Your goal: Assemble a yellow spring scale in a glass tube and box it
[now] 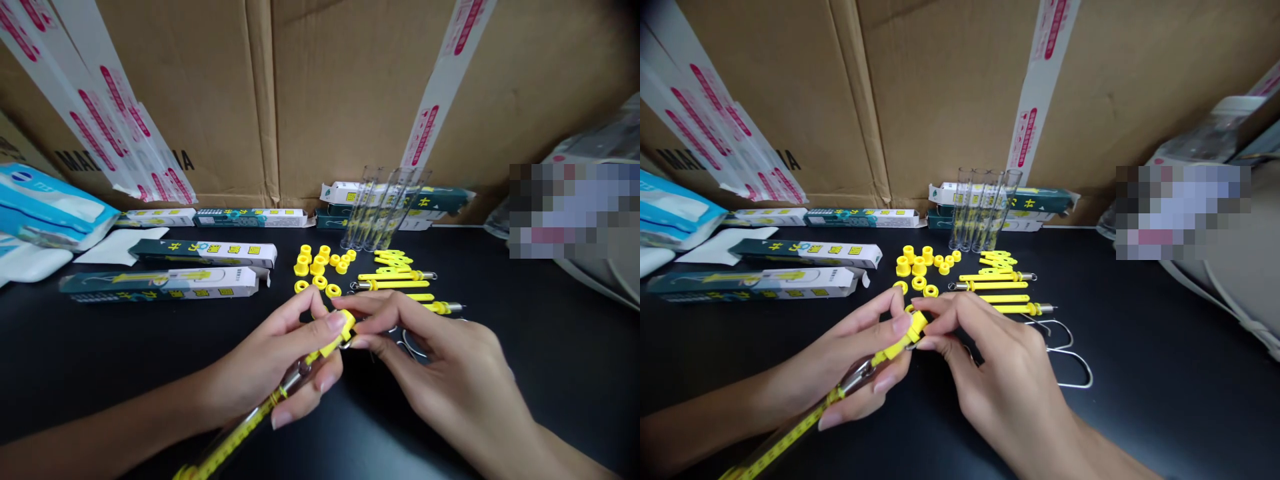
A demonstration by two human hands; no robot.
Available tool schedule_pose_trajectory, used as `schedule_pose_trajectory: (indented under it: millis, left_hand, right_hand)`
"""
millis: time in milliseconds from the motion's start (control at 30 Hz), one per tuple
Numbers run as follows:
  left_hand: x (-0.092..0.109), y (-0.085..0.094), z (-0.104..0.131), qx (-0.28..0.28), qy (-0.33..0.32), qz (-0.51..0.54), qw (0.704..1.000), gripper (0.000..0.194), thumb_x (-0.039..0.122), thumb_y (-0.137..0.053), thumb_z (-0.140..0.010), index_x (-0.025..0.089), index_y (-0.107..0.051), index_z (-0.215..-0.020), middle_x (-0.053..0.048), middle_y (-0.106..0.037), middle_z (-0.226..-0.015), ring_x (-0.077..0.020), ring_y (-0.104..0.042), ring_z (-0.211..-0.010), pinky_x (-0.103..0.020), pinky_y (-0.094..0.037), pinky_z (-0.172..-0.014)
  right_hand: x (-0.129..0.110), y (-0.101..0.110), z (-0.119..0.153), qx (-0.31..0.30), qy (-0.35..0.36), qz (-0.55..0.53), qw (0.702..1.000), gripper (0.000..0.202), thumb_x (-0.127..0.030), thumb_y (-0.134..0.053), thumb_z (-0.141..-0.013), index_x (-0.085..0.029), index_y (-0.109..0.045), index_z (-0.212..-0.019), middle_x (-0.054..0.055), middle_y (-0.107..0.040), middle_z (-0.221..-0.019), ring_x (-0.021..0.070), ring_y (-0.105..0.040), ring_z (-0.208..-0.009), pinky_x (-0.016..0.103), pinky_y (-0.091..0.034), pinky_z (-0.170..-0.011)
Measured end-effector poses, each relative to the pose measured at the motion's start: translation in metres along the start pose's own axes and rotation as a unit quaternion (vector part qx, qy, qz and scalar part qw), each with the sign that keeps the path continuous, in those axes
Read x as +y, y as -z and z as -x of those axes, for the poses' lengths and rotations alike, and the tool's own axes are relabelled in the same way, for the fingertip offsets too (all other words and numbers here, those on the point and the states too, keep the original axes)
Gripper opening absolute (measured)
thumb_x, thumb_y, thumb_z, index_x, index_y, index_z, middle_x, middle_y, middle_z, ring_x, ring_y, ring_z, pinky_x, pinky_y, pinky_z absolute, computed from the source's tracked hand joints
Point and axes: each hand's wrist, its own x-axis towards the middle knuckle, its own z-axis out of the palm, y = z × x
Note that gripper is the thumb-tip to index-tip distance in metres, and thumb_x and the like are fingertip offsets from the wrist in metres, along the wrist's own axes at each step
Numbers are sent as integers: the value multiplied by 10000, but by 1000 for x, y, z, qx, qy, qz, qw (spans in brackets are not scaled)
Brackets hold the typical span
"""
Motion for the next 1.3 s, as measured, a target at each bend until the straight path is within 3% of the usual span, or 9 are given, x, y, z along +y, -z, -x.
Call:
schedule_pose_trajectory:
  millis: [133, 200, 267, 333, 600, 800, 1033, 1167, 1300]
  left_hand:
    - [0, -3, 1, 1, 8, -19, 1000, 247, 404, -472, -1052, 255, -362, -889, 95, -571, -596, -7, -318, -257, -69, -248, -285]
    - [2, -4, 1, 10, 23, -19, 1000, 223, 390, -462, -1055, 258, -363, -906, 96, -564, -584, -11, -314, -262, -71, -243, -290]
    - [3, -5, 1, 18, 35, -20, 999, 184, 388, -452, -1056, 257, -385, -945, 92, -562, -573, -19, -320, -262, -83, -250, -295]
    - [4, -5, 1, 22, 44, -22, 999, 168, 404, -448, -1053, 249, -414, -997, 85, -564, -567, -28, -333, -262, -100, -264, -301]
    - [2, -5, 3, 33, 65, -45, 996, 229, 445, -431, -1053, 219, -463, -1061, 55, -597, -607, -42, -379, -305, -130, -271, -328]
    - [1, -2, -1, 33, 53, -48, 997, 202, 353, -298, -1069, 216, -389, -950, -24, -671, -668, -44, -415, -356, -147, -292, -391]
    - [2, -3, 1, 32, 51, -43, 997, 79, 253, -442, -1005, 179, -429, -1028, -38, -667, -753, -48, -465, -437, -194, -292, -474]
    - [3, -4, 3, 10, 29, -60, 998, 186, 188, -557, -922, 161, -449, -1071, -36, -659, -806, -43, -463, -484, -222, -303, -535]
    - [4, -5, 4, 8, 19, -71, 997, 209, 196, -588, -945, 157, -458, -1103, -37, -655, -866, -37, -451, -517, -229, -301, -555]
  right_hand:
    - [1, 1, 2, -1, 11, 7, 1000, 239, -90, -629, -931, -280, -505, -857, -29, -788, -1118, 166, -754, -1053, 258, -596, -872]
    - [1, 3, 0, -25, 34, 31, 999, 244, -79, -602, -944, -298, -539, -1030, -6, -761, -1137, 167, -735, -1056, 258, -595, -862]
    - [2, 6, -2, -68, 77, 61, 993, 391, -60, -533, -971, -306, -522, -1275, 35, -706, -1209, 174, -693, -1104, 269, -586, -892]
    - [4, 10, -4, -108, 114, 68, 985, 477, -47, -474, -992, -312, -486, -1388, 60, -636, -1289, 172, -637, -1182, 268, -561, -953]
    - [13, 22, -7, -190, 101, 42, 976, 475, -223, -563, -1026, -383, -446, -1458, 46, -548, -1343, 170, -578, -1259, 235, -519, -1019]
    - [14, 24, -9, -194, 98, 33, 976, 456, -108, -502, -1022, -391, -480, -1379, 33, -531, -1283, 159, -589, -1209, 220, -546, -962]
    - [21, 24, -5, -199, 106, 35, 973, 510, -27, -419, -990, -345, -440, -1388, 84, -492, -1312, 212, -577, -1234, 290, -600, -908]
    - [27, 24, -4, -200, 111, 34, 973, 519, -16, -411, -975, -331, -441, -1386, 94, -489, -1311, 221, -599, -1208, 324, -597, -910]
    - [27, 25, -4, -216, 111, 46, 969, 491, -28, -419, -976, -299, -435, -1385, 111, -505, -1309, 232, -615, -1180, 351, -591, -915]
